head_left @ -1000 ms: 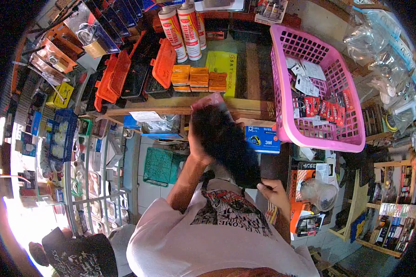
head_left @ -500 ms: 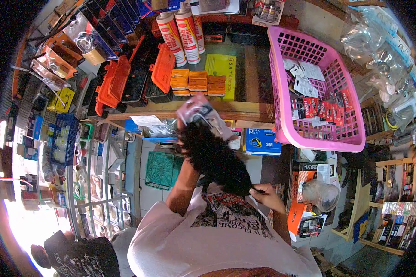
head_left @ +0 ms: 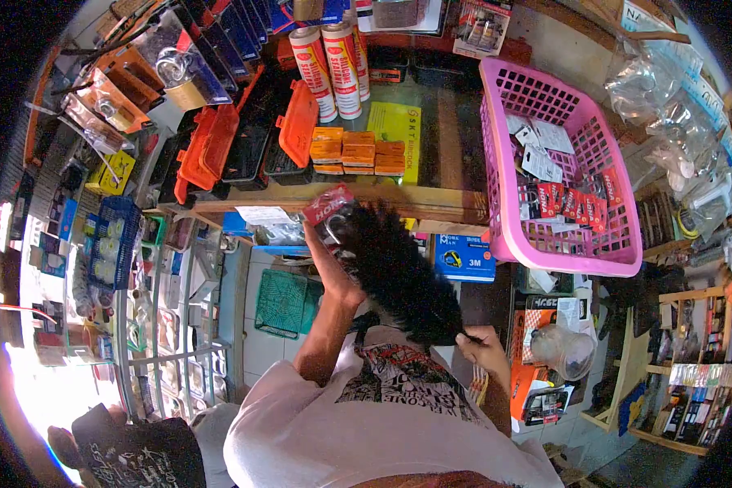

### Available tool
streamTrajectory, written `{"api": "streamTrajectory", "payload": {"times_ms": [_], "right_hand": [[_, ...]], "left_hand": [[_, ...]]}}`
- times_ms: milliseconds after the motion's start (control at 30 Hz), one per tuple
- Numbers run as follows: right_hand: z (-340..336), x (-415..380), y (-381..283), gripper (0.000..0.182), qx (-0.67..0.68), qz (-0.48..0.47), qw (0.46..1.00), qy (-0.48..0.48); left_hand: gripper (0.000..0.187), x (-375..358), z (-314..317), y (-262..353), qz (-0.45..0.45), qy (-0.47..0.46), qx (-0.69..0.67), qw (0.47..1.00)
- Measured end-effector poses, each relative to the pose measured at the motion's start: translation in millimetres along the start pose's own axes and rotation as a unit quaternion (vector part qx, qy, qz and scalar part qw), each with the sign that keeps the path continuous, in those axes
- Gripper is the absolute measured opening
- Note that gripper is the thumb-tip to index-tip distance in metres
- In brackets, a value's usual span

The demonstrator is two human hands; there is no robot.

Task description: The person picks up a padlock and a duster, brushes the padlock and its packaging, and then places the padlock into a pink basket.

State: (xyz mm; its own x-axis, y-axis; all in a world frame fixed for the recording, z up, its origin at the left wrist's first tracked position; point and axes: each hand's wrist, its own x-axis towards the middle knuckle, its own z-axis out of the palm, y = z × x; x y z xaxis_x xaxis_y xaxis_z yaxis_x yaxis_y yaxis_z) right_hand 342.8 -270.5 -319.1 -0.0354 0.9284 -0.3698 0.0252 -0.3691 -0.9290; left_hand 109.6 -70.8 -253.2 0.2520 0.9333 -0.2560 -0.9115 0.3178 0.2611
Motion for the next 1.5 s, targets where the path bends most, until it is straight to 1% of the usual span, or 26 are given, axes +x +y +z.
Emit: {"api": "streamTrajectory", "payload": {"times_ms": [33,133,233,300,367,433,467,567,600,667,733,800,833,867,900,933,1000,1033,1067,1133,1200,1267,1300,1367,1400,1500], "right_hand": [[0,0,-1,0.037,0.008,0.018,1.000,0.013],[1,5,4,0.034,-0.037,0.002,0.998,-0.056],[10,16,6,0.030,-0.100,-0.153,0.980,-0.085],[19,18,-3,0.028,-0.085,-0.136,0.985,-0.064],[24,15,-9,0.030,-0.047,-0.106,0.993,-0.033],[16,8,-7,0.031,0.013,-0.027,0.999,-0.012],[10,4,-4,0.032,0.041,0.013,0.999,-0.002],[-10,-3,7,0.034,0.028,-0.004,0.999,-0.032],[-14,-7,11,0.028,0.016,-0.029,0.999,-0.023],[-13,-12,6,0.033,0.056,-0.006,0.998,-0.023],[-11,-19,-5,0.036,0.057,0.010,0.998,-0.026],[-6,-23,-21,0.034,0.018,0.021,0.999,-0.037],[-4,-20,-22,0.024,-0.018,0.021,0.998,-0.048],[-1,-18,-23,0.019,-0.054,0.023,0.996,-0.061],[3,-16,-23,0.023,-0.090,0.024,0.993,-0.073],[9,-14,-22,0.024,-0.076,0.023,0.996,-0.046],[25,-13,-19,0.026,-0.050,0.019,0.999,0.008],[31,-11,-20,0.026,-0.056,0.015,0.998,0.014],[36,-10,-21,0.027,-0.061,0.011,0.998,0.021],[43,-6,-27,0.027,-0.110,-0.002,0.994,-0.007],[49,-1,-20,0.026,-0.094,-0.025,0.995,-0.004],[55,2,-18,0.027,-0.086,-0.033,0.995,0.042],[55,4,-14,0.027,-0.091,-0.036,0.995,0.028],[56,9,-3,0.028,-0.101,-0.040,0.994,-0.002],[52,10,-4,0.029,-0.109,-0.038,0.992,-0.056],[55,10,-12,0.030,-0.069,-0.021,0.996,0.046]], "left_hand": [[0.075,-3,0,1,-0.003,0.014,0.003,1.000],[0.075,1,-4,-3,0.000,-0.046,0.010,0.999],[0.076,7,-29,-14,-0.054,-0.176,0.002,0.983],[0.076,7,-40,-18,-0.087,-0.259,-0.002,0.962],[0.074,3,-43,-16,-0.092,-0.219,0.012,0.971],[0.070,-8,-20,-7,-0.060,-0.059,0.039,0.996],[0.069,-5,-24,-7,-0.050,-0.052,0.088,0.994],[0.067,21,-75,-15,-0.020,-0.025,0.231,0.972],[0.062,23,-90,-15,-0.028,-0.028,0.217,0.975],[0.055,22,-103,-12,-0.042,0.004,0.247,0.968],[0.024,11,-75,-8,-0.064,0.028,0.151,0.986],[0.034,2,-56,-7,-0.062,-0.004,0.096,0.993],[0.038,0,-51,-7,-0.061,-0.021,0.069,0.996],[0.053,-4,-48,-9,-0.046,-0.061,-0.006,0.997],[0.058,7,-61,-8,0.042,-0.085,0.356,0.930],[0.063,15,-65,-7,0.131,-0.050,0.666,0.732],[0.066,11,-55,-4,0.087,-0.041,0.375,0.922],[0.068,7,-43,-3,0.060,-0.036,0.209,0.975],[0.070,5,-38,-3,0.029,-0.029,0.037,0.998],[0.071,13,-56,-7,0.011,-0.203,-0.055,0.978],[0.073,13,-53,-6,0.002,-0.225,-0.068,0.972],[0.076,7,-43,-5,0.002,-0.096,-0.002,0.995],[0.078,3,-37,-6,0.002,-0.028,0.029,0.999],[0.079,1,-36,-7,0.029,-0.013,0.060,0.998],[0.079,3,-37,-7,0.035,-0.017,0.056,0.998],[0.078,7,-42,-6,0.046,-0.026,0.049,0.997]]}}
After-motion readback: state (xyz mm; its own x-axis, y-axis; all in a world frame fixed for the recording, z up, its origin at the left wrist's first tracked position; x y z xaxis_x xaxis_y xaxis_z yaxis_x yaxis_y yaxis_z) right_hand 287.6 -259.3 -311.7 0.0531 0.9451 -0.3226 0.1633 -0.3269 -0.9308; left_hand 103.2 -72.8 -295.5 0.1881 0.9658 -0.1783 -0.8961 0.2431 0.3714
